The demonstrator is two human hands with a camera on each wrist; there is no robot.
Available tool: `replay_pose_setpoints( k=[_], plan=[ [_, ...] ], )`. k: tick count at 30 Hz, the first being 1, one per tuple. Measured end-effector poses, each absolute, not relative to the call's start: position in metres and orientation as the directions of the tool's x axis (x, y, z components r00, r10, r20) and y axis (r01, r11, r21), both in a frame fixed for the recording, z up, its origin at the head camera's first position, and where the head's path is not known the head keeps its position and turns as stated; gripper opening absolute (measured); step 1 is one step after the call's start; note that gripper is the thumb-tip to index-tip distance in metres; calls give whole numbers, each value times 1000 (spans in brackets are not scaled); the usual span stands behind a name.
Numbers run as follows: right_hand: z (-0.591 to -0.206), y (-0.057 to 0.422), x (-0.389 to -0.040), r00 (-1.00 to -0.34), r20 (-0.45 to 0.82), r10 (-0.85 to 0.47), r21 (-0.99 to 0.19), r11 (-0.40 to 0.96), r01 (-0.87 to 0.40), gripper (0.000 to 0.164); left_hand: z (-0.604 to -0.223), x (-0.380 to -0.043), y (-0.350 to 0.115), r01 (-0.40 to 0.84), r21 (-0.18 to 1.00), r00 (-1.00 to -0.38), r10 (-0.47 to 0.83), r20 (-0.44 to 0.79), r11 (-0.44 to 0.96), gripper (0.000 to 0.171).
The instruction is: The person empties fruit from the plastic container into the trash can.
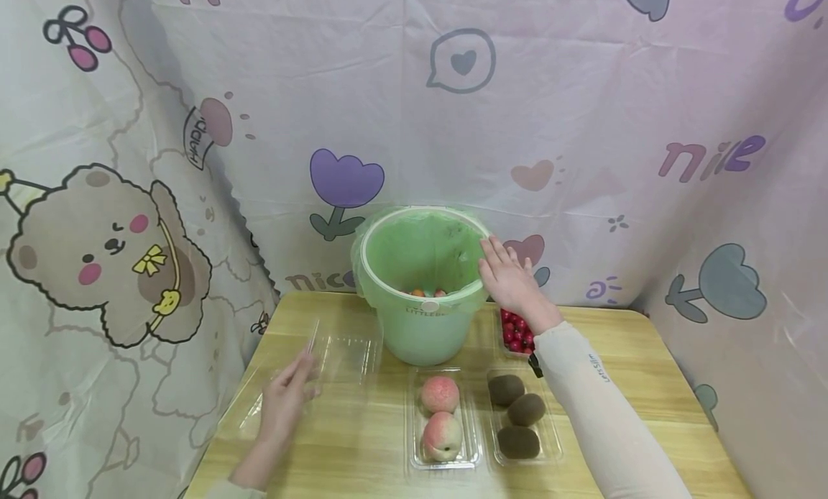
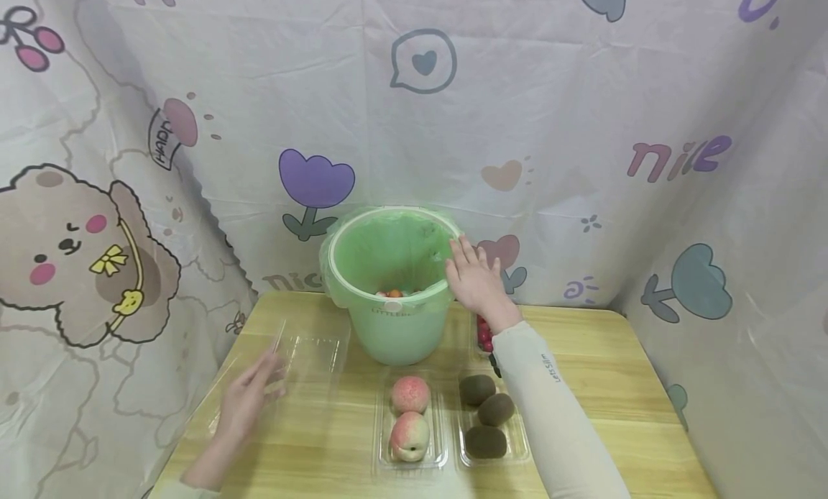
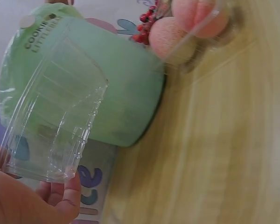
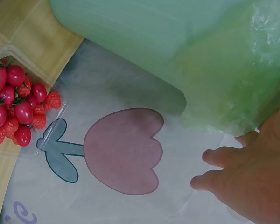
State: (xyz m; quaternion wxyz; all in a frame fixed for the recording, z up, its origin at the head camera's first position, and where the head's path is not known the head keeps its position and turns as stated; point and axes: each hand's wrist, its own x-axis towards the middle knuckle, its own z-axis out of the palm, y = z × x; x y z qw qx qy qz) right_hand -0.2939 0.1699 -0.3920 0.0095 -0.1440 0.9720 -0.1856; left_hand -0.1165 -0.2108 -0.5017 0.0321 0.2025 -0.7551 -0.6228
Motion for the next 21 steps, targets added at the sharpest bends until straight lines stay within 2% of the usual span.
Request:
replay_pose_setpoints(
  k=[21],
  plan=[
    [-392, 170, -293, -957, 39, -287, -371, 885, -280, 67, -560, -101, -216, -258, 937, -927, -334, -171, 236, 55]
  ],
)
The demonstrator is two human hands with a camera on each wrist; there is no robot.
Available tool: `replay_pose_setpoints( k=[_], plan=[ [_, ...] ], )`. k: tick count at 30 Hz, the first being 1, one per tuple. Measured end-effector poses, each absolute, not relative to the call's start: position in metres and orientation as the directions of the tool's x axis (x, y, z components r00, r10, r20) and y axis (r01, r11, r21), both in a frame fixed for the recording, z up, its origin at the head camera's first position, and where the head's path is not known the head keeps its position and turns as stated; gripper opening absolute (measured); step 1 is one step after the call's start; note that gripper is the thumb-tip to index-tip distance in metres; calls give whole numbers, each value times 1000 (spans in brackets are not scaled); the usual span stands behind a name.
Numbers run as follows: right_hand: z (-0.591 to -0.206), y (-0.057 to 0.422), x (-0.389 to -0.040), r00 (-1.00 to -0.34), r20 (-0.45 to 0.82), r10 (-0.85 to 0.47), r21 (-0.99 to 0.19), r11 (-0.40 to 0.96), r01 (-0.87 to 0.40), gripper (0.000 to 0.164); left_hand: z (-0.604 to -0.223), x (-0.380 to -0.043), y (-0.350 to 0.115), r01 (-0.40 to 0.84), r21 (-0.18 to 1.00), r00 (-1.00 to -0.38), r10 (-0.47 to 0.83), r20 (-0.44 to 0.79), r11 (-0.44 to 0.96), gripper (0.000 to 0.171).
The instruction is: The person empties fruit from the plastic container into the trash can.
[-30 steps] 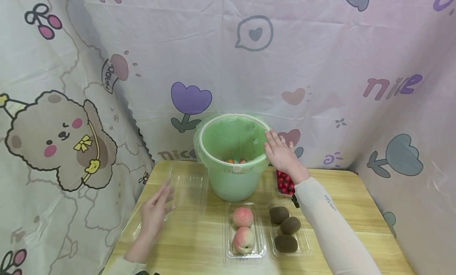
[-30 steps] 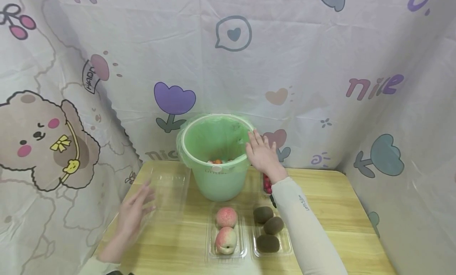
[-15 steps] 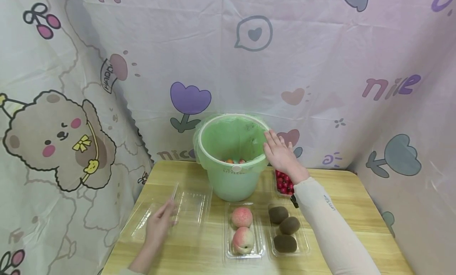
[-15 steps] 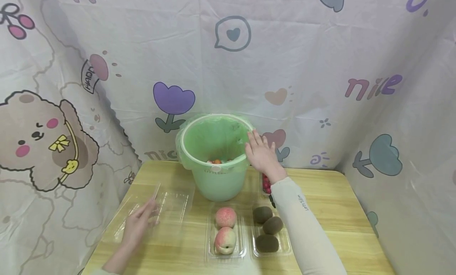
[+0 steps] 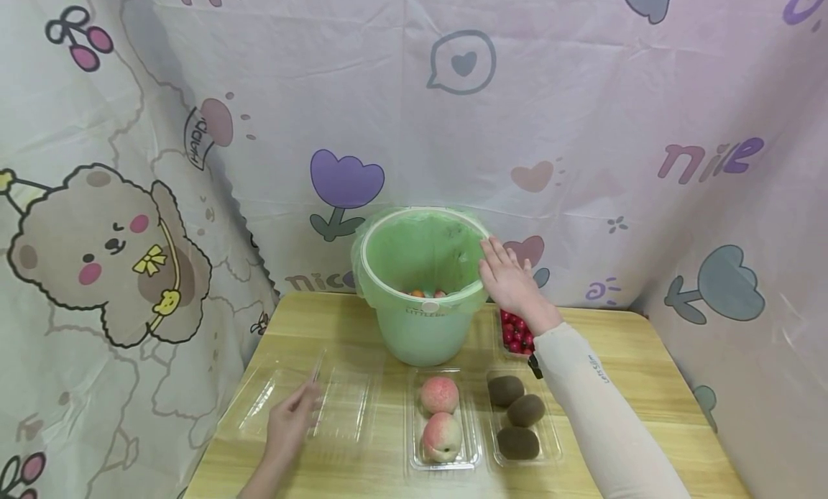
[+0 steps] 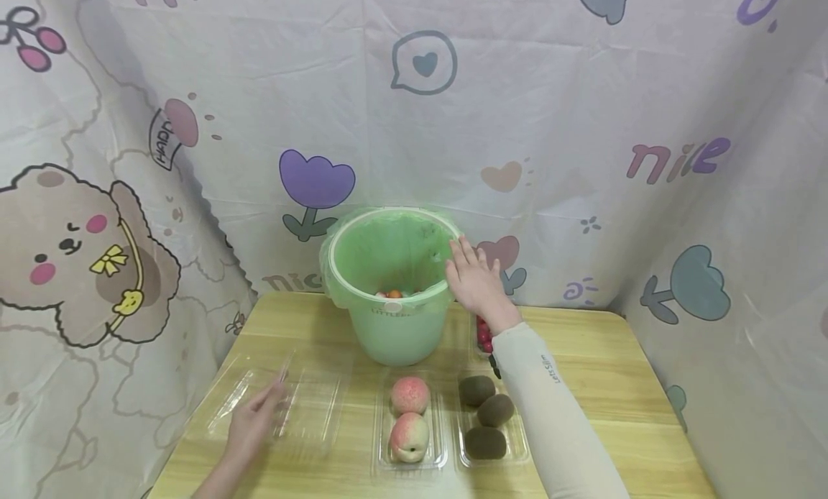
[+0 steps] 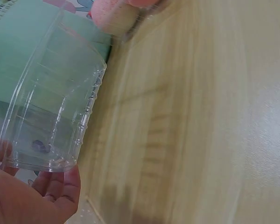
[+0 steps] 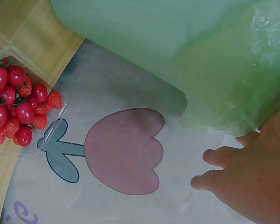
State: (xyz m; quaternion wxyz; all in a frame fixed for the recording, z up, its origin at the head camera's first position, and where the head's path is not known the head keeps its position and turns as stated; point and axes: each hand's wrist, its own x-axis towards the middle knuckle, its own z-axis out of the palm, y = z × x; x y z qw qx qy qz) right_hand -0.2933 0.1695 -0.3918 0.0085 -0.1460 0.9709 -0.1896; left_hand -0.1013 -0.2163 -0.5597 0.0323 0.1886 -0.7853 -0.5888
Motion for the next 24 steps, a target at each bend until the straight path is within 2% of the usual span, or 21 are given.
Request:
replay_pose_setpoints(
  k=[8, 24],
  plan=[
    [-392, 170, -292, -957, 40, -286, -378, 883, -280, 67, -573, -101, -217, -233, 942, -934, -326, -147, 242, 52],
    [-394, 169, -294, -958, 49, -281, -382, 882, -278, 68, -583, -95, -215, -311, 906, -924, -315, -217, 288, 50]
  ],
)
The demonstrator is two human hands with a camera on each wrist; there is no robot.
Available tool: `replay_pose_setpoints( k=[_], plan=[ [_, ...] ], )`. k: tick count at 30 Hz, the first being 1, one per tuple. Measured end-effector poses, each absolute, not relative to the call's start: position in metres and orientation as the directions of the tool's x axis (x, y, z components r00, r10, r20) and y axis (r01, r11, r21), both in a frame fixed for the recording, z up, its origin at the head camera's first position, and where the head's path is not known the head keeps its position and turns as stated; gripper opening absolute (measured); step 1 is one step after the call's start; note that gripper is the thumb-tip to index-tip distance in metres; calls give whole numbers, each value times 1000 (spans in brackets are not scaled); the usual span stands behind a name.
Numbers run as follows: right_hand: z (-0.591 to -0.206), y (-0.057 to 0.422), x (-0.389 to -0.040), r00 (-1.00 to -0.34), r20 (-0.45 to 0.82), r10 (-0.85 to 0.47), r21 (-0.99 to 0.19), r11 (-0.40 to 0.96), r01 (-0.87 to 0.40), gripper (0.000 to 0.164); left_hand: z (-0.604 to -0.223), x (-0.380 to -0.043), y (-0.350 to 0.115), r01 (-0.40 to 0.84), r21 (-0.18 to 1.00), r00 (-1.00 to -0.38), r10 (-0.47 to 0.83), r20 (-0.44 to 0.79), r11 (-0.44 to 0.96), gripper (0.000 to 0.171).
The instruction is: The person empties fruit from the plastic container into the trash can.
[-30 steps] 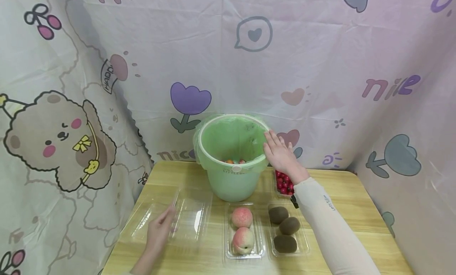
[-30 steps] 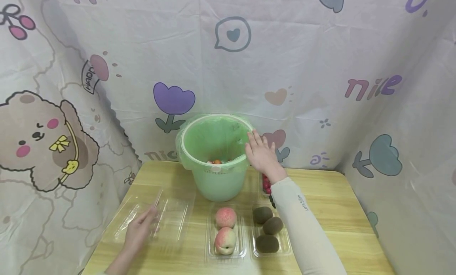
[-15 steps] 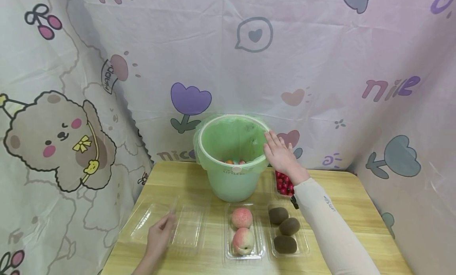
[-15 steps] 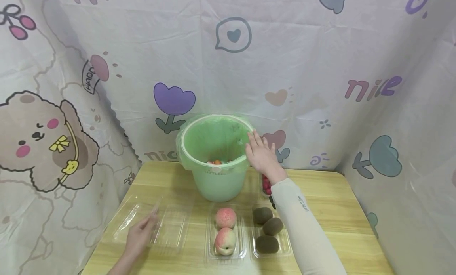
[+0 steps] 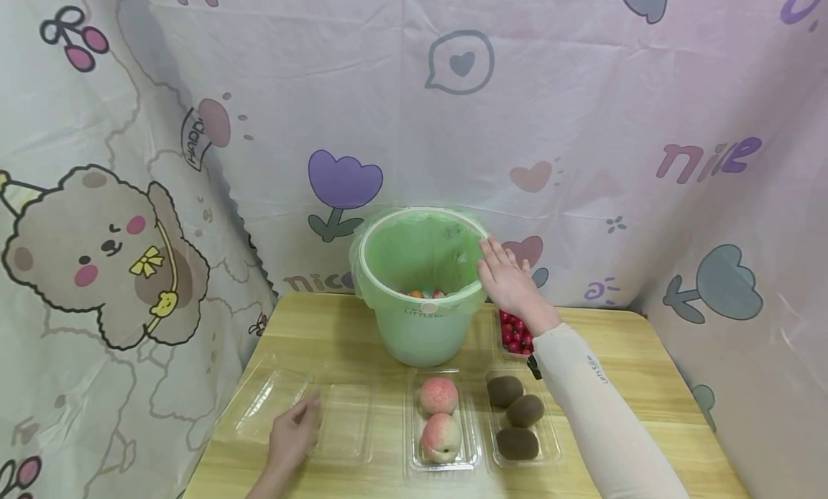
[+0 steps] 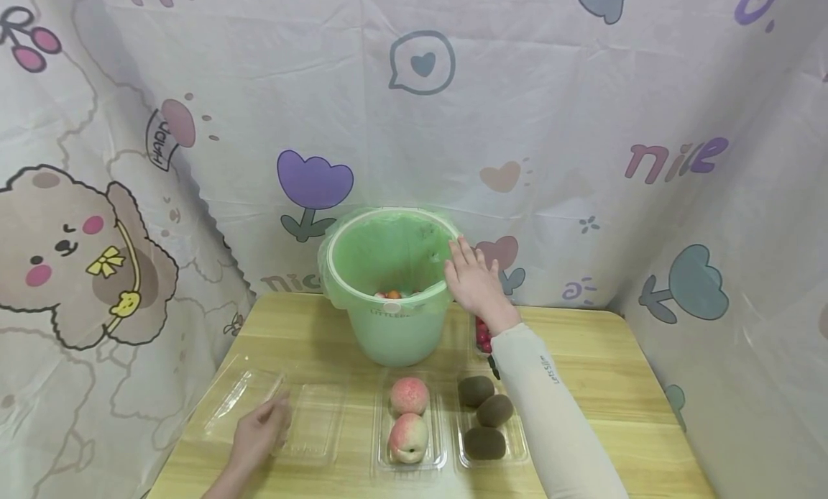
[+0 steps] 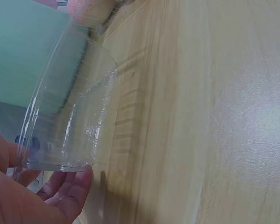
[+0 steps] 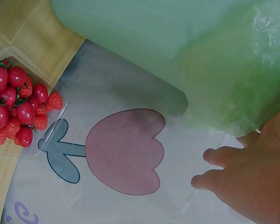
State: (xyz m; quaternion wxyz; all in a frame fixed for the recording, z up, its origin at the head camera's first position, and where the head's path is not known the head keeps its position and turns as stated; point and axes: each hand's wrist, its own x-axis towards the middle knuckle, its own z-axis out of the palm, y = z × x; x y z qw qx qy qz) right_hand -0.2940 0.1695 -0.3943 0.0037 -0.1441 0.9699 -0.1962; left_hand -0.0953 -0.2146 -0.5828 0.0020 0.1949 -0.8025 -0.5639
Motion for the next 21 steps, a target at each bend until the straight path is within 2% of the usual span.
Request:
replay_pose_setpoints(
  k=[21],
  plan=[
    [-393, 170, -293, -957, 46, -285, -383, 880, -280, 67, -587, -93, -215, -322, 894, -928, -293, -231, 312, 52]
  ],
)
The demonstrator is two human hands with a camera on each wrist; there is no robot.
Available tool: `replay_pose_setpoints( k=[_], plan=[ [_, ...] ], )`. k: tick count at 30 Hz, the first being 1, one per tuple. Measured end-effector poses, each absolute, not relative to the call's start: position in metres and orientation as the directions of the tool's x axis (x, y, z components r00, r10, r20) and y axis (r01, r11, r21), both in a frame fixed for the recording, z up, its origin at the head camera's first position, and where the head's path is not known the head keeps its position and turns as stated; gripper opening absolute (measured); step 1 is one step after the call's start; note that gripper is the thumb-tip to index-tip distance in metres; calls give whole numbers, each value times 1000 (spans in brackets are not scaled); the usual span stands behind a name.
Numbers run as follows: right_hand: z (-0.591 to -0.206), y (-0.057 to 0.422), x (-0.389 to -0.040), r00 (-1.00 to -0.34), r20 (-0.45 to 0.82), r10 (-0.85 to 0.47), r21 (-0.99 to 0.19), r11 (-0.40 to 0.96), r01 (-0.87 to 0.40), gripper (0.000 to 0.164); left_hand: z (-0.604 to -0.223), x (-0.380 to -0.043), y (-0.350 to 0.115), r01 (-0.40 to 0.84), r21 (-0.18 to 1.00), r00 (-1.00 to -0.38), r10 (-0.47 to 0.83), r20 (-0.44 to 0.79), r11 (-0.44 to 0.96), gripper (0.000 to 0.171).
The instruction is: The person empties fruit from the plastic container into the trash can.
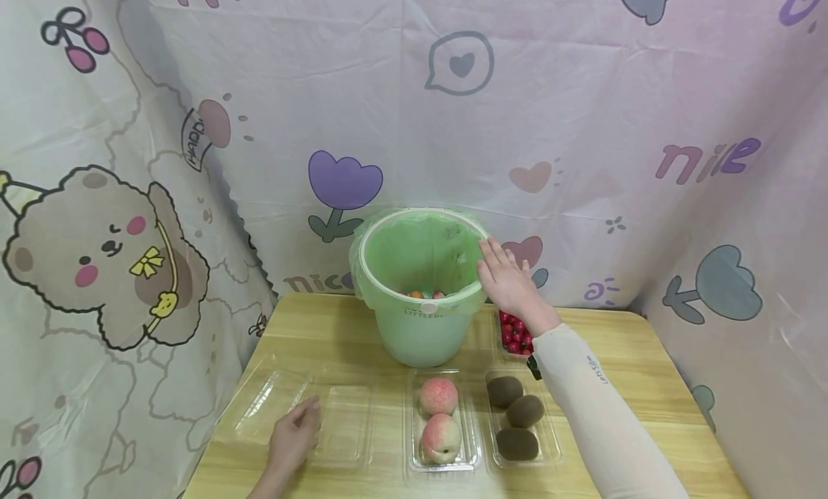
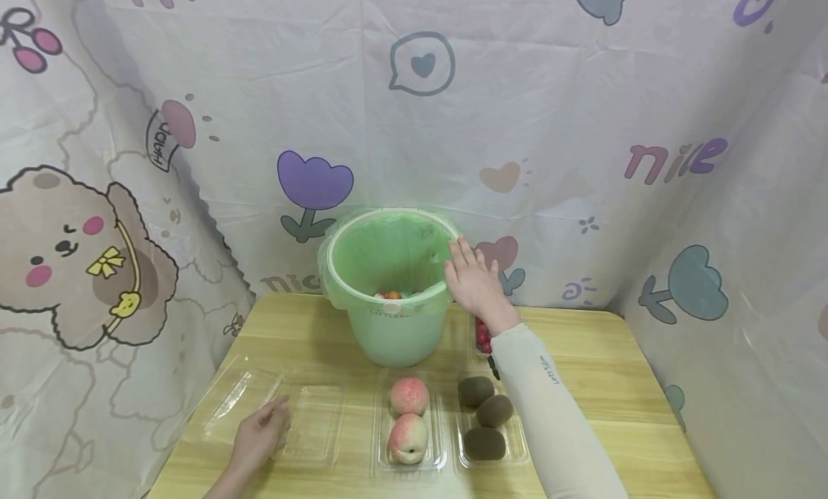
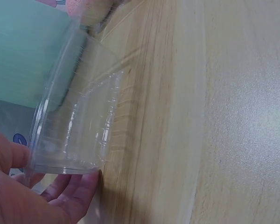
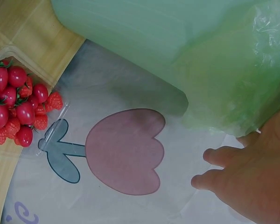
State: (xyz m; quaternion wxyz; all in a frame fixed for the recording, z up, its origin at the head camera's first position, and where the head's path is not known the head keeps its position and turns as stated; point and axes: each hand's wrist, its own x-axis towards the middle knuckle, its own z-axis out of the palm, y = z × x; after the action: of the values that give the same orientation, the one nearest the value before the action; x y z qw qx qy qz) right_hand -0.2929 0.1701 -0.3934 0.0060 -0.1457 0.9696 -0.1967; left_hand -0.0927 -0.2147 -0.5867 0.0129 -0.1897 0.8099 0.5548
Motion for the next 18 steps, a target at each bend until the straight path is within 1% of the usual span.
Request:
replay_pose_setpoints(
  k=[4, 8, 15, 18],
  plan=[
    [-393, 170, -293, -957, 47, -286, -386, 878, -281, 67, -587, -93, -215, -320, 890, -930, -289, -229, 324, 51],
    [-394, 170, -293, -957, 49, -286, -384, 879, -282, 68, -586, -93, -215, -345, 869, -922, -300, -243, 356, 51],
    [-396, 170, -295, -957, 56, -285, -378, 881, -285, 69, -584, -92, -215, -327, 839, -933, -291, -212, 435, 55],
    [-396, 170, -295, -957, 54, -286, -378, 881, -285, 69, -583, -91, -215, -326, 840, -932, -297, -208, 433, 58]
  ],
)
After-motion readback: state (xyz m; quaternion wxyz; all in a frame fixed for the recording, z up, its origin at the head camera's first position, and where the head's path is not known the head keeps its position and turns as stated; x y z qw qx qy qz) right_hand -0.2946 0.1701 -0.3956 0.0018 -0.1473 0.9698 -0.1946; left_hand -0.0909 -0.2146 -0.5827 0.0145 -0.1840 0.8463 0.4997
